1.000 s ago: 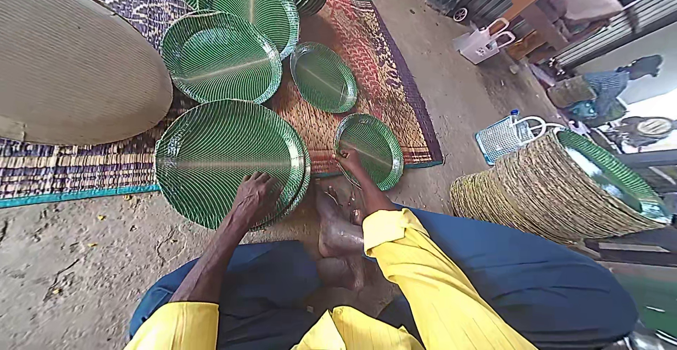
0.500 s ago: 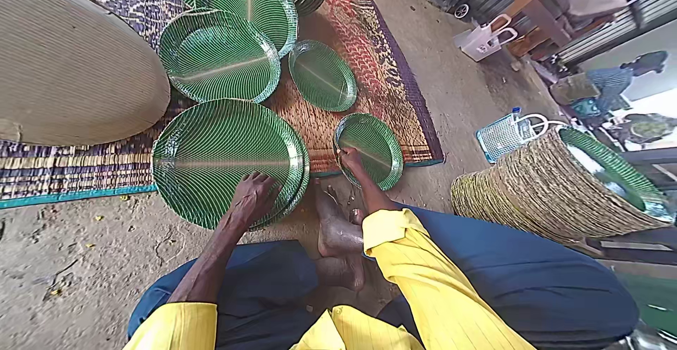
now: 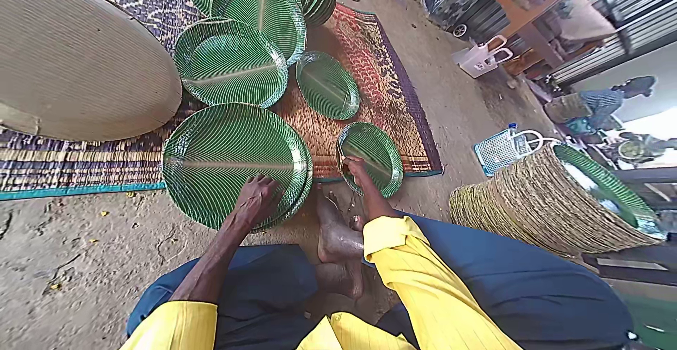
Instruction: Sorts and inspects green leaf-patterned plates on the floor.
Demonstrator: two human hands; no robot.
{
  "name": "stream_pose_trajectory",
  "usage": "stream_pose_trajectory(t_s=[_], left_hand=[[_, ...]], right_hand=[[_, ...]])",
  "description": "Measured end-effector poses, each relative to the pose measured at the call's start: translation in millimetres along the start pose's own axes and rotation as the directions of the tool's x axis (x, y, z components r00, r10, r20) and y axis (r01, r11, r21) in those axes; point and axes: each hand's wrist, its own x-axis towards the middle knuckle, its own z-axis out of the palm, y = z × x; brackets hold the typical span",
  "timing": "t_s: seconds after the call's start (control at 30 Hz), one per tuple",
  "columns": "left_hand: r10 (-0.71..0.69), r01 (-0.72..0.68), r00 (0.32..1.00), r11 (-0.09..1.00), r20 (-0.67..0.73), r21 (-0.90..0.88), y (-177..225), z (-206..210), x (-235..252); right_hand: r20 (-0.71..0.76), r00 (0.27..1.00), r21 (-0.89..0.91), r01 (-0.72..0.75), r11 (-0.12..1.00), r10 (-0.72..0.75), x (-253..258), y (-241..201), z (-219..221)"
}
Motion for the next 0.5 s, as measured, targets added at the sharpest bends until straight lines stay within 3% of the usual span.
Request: stream_pose_trajectory(t_s=[0.13, 0.23, 0.37, 0.43, 0.5], left_hand=[[0.041, -0.040, 0.997, 0.999, -0.068, 0.005, -1.2, 2.4, -0.4], [0.078, -0.076, 0.982, 0.997, -0.170, 0.019, -2.1, 5.8, -0.4], [0.018, -0.016, 0.999, 0.999, -0.041, 0.039, -1.3, 1.8, 0.1], [-0.011, 0.011, 1.000, 0.999, 0.000, 0.036, -1.4, 0.8, 1.4], [0.004, -0.003, 0.999, 1.000, -0.041, 0.028, -3.8, 2.4, 1.2]], right_hand=[[-0.006, 0.999, 0.039, -0.045, 0.998, 0.045, -1.6, -4.1, -1.0], [-0.032, 0.999, -0.045, -0.016, 0.999, 0.015, 6.4, 4.8, 0.6], [-0.146, 0.988, -0.073, 0.033, 0.997, -0.043, 6.6, 2.5, -1.4], [-0.221, 0.969, -0.077, 0.093, 0.993, -0.108, 7.5, -9.8, -7.5], [-0.286, 0.915, -0.201, 0.232, 0.952, -0.283, -5.0, -36.8, -16.0]])
